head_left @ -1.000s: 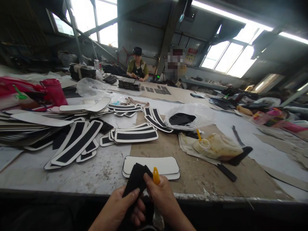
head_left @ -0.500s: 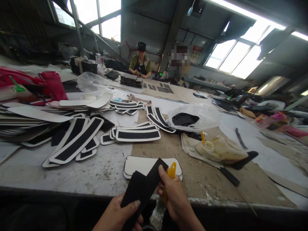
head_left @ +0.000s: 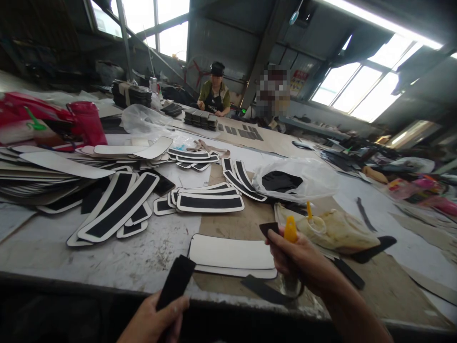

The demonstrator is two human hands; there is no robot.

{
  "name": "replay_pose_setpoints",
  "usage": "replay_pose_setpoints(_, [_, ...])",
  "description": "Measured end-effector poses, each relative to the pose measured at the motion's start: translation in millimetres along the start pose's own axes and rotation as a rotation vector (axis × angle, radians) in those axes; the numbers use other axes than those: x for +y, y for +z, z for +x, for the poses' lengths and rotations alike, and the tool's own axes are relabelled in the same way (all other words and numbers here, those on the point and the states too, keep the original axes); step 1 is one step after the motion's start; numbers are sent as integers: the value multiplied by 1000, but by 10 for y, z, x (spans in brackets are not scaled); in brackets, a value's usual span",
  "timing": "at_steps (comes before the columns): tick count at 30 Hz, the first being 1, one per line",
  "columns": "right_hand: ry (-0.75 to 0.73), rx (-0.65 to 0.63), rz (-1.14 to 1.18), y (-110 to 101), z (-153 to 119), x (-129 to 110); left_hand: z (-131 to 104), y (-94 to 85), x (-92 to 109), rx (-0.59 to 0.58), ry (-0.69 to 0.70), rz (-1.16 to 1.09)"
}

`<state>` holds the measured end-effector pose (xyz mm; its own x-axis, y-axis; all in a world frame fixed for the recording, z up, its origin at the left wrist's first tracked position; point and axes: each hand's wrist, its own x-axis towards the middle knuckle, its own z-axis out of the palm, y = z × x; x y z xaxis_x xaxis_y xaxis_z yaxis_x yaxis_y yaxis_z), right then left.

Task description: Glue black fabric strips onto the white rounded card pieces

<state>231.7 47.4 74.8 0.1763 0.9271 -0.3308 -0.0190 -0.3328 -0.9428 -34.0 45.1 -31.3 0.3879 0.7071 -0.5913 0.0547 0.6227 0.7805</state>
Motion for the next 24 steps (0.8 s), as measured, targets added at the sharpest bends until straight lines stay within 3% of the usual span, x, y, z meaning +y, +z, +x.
replay_pose_setpoints(2, [-6,-131,-295,-7,91,-103,88,-85,164,129,50,11])
replay_pose_setpoints(4, [-58,-316,-550,116,217,-170,196,-111,353,174,93,47])
replay_pose_setpoints(6, [-88,-488,-727,310,374,-197,309,-98,522,144,78,80])
replay_pose_setpoints(8, [-90,-567,-831,501,549,-178,415,-75,643,86,31,84])
replay_pose_setpoints(15, [-10,-654,-899,809,1018,84,647,-86,772,-26,-119,55])
replay_pose_setpoints(24, [-20,-635,-962,902,1153,201,713,-105,790,-22,-185,31])
